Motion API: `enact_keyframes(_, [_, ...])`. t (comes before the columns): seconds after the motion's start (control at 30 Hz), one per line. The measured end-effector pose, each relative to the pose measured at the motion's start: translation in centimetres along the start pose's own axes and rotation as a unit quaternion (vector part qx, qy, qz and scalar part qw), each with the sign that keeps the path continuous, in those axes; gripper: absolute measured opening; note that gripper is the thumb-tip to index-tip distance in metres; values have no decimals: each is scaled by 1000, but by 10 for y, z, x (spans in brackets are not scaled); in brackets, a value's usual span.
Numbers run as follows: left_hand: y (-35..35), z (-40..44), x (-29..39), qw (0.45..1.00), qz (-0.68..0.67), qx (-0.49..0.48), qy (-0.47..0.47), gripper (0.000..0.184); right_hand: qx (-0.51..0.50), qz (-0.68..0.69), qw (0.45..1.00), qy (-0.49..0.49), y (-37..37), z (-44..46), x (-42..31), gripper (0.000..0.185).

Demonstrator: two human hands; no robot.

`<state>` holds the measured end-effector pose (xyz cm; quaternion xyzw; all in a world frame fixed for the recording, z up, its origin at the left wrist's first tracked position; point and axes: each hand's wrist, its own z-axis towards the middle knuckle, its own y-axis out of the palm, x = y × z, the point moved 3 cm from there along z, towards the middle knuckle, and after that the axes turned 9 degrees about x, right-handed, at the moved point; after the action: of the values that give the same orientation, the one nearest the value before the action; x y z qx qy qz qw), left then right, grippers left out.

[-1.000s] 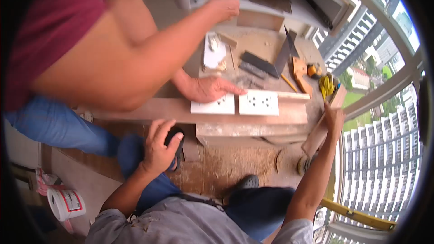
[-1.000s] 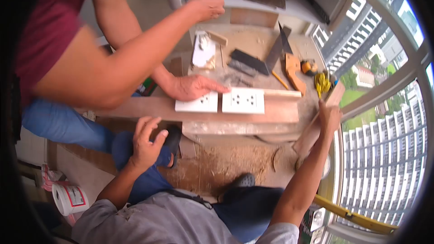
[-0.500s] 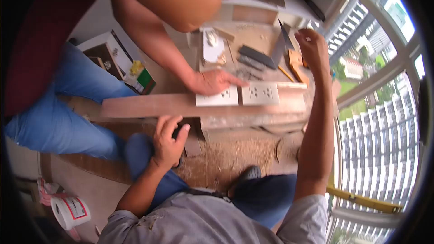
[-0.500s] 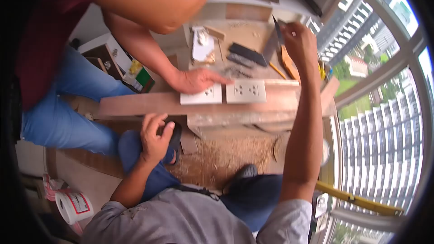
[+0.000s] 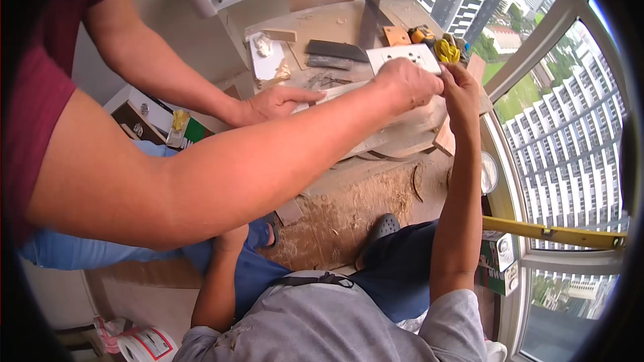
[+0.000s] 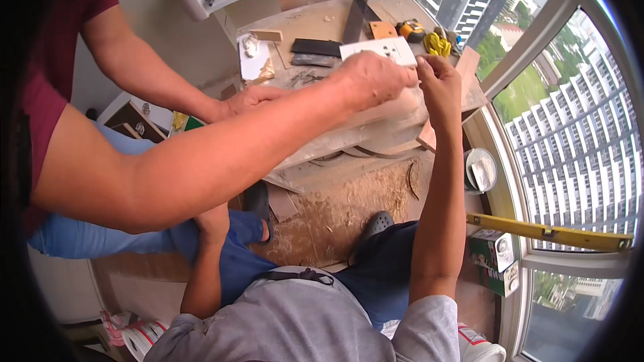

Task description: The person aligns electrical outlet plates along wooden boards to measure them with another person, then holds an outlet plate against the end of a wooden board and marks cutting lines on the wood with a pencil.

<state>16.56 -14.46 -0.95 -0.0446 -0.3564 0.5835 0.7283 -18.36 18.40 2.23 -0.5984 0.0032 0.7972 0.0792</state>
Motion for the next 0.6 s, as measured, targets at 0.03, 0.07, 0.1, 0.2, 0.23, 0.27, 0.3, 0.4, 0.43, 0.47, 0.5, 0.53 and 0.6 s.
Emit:
enact_keyframes(0.03, [-2, -4, -1, 1000, 17, 2, 24, 46, -12, -5, 1000, 14, -1, 3, 2, 26])
enact_keyframes(0.07, [-1, -7, -2, 998, 35, 8, 48, 50, -26, -9, 999, 24, -2, 6, 4, 25])
enact_keyframes(0.1, [0, -9, -6, 998, 35, 7, 48, 50, -37, -28, 998, 34, -5, 7, 7, 32])
enact_keyframes(0.2, [2, -15, -9, 993, 58, 29, 98, 51, -34, -70, 992, 102, -17, 5, 13, 39])
enact_keyframes(0.23, [1, -18, -13, 997, 42, 15, 57, 45, -12, -61, 994, 87, -19, 3, 10, 37])
enact_keyframes(0.27, [-1, -23, -18, 1000, 27, 1, 16, 39, -26, -86, 993, 73, -22, 3, 9, 37])
enact_keyframes(0.3, [-7, -29, -31, 999, 40, 8, 13, 39, -46, -98, 991, 84, -23, 0, 8, 36])
enact_keyframes(0.4, [-7, -43, -65, 970, 136, -29, 197, 44, -79, -124, 986, 85, -19, -4, 15, 35])
enact_keyframes(0.43, [-7, -43, -64, 979, 121, -35, 160, 44, -89, -141, 983, 82, -18, -4, 20, 35])
enact_keyframes(0.47, [-8, -41, -62, 990, 98, -41, 97, 44, -88, -146, 982, 80, -17, -3, 24, 35])
enact_keyframes(0.5, [-8, -36, -55, 997, 64, -44, 12, 44, -84, -137, 984, 80, -18, -2, 26, 35])
enact_keyframes(0.53, [-7, -34, -53, 995, 23, -42, -84, 43, -80, -129, 985, 81, -19, -3, 28, 35])
enact_keyframes(0.6, [4, -27, -61, 942, -96, -7, -322, 43, -82, -138, 984, 77, -17, -3, 24, 36])
